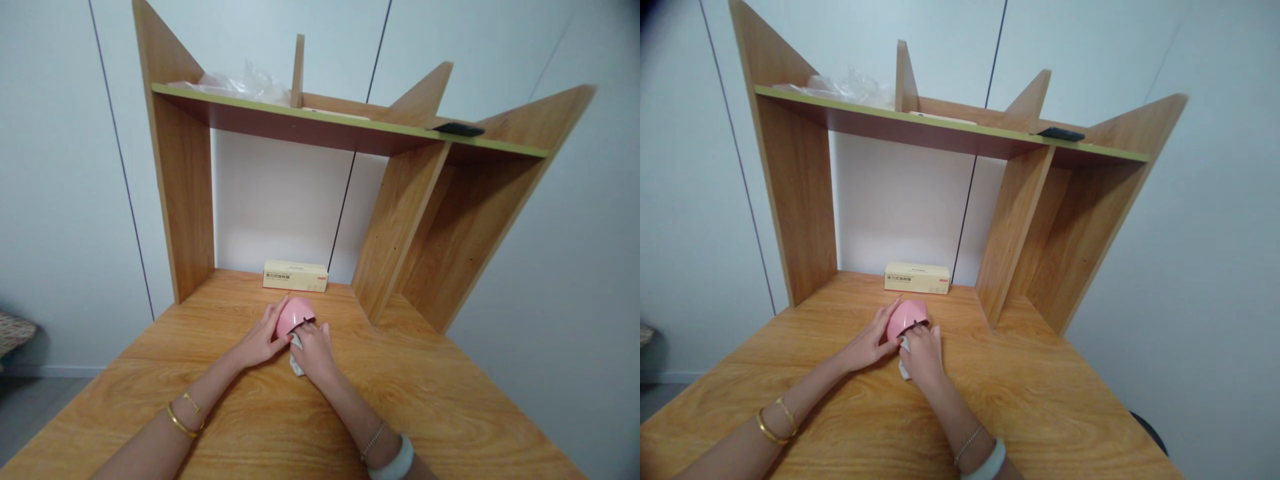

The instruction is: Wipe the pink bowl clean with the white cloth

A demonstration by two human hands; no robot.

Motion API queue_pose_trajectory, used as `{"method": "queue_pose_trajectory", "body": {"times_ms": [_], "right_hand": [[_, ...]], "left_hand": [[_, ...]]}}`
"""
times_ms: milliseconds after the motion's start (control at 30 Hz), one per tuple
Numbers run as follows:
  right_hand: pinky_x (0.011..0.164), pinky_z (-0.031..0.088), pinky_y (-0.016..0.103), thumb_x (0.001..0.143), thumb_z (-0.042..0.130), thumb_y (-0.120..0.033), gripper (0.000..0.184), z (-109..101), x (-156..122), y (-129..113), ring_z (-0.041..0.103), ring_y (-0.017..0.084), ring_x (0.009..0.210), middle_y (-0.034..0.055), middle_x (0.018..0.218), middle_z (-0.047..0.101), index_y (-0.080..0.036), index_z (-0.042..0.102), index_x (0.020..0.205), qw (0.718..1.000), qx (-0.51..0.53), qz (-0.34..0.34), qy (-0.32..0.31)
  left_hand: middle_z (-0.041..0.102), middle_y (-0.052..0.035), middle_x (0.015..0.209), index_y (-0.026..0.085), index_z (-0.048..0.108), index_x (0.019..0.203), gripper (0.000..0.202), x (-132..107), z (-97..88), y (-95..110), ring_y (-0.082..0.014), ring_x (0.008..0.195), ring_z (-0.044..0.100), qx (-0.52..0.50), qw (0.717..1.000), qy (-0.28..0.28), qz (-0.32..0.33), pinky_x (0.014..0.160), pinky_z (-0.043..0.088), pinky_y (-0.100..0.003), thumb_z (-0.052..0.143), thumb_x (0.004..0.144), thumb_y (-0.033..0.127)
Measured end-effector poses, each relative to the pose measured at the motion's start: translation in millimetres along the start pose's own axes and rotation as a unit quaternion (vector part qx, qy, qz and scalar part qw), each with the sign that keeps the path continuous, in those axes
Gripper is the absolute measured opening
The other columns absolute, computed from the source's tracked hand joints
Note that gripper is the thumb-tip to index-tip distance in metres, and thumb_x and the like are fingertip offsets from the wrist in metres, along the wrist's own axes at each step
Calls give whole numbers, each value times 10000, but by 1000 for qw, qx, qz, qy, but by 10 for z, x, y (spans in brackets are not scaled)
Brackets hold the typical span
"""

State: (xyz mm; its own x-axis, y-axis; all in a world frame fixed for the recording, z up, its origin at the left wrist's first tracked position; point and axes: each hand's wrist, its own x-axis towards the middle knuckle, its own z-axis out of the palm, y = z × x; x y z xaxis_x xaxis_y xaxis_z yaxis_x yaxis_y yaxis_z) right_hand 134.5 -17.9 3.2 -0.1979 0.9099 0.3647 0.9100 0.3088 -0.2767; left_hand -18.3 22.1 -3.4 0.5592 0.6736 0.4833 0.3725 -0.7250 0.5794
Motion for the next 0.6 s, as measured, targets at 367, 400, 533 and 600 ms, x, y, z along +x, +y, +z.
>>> {"method": "queue_pose_trajectory", "body": {"times_ms": [367, 400, 533, 600], "right_hand": [[745, 303, 337, 839, 415, -116, 229, 71, 66, -46, 518, 217, 939, 120, 975, 631, -130, 603, 969, 985, -169, 19, 1], [749, 306, 339, 842, 407, -115, 237, 89, 72, -47, 519, 218, 940, 119, 980, 631, -129, 605, 972, 986, -167, 21, -2], [776, 306, 334, 840, 410, -124, 242, 99, 75, -49, 517, 213, 956, 112, 1029, 625, -143, 617, 963, 990, -141, 16, -7], [785, 302, 328, 832, 420, -127, 244, 79, 68, -44, 510, 213, 974, 105, 1048, 623, -145, 619, 972, 992, -126, 1, -5]], "left_hand": [[390, -131, 1320, 181, 248, 1360, 826, 57, -203, 0, -260, 1210, 385, -23, 999, -11, -38, 1020, 305, -395, 657, 679, 404], [397, -134, 1319, 175, 272, 1347, 811, 59, -209, -4, -261, 1207, 391, -25, 999, -8, -36, 1020, 307, -399, 665, 671, 393], [435, -140, 1294, 165, 323, 1310, 774, 54, -189, -39, -268, 1185, 417, -36, 998, 12, -39, 1008, 324, -415, 680, 655, 371], [443, -139, 1289, 165, 327, 1305, 767, 43, -178, -58, -271, 1183, 420, -45, 998, 13, -48, 1003, 330, -417, 678, 657, 377]]}}
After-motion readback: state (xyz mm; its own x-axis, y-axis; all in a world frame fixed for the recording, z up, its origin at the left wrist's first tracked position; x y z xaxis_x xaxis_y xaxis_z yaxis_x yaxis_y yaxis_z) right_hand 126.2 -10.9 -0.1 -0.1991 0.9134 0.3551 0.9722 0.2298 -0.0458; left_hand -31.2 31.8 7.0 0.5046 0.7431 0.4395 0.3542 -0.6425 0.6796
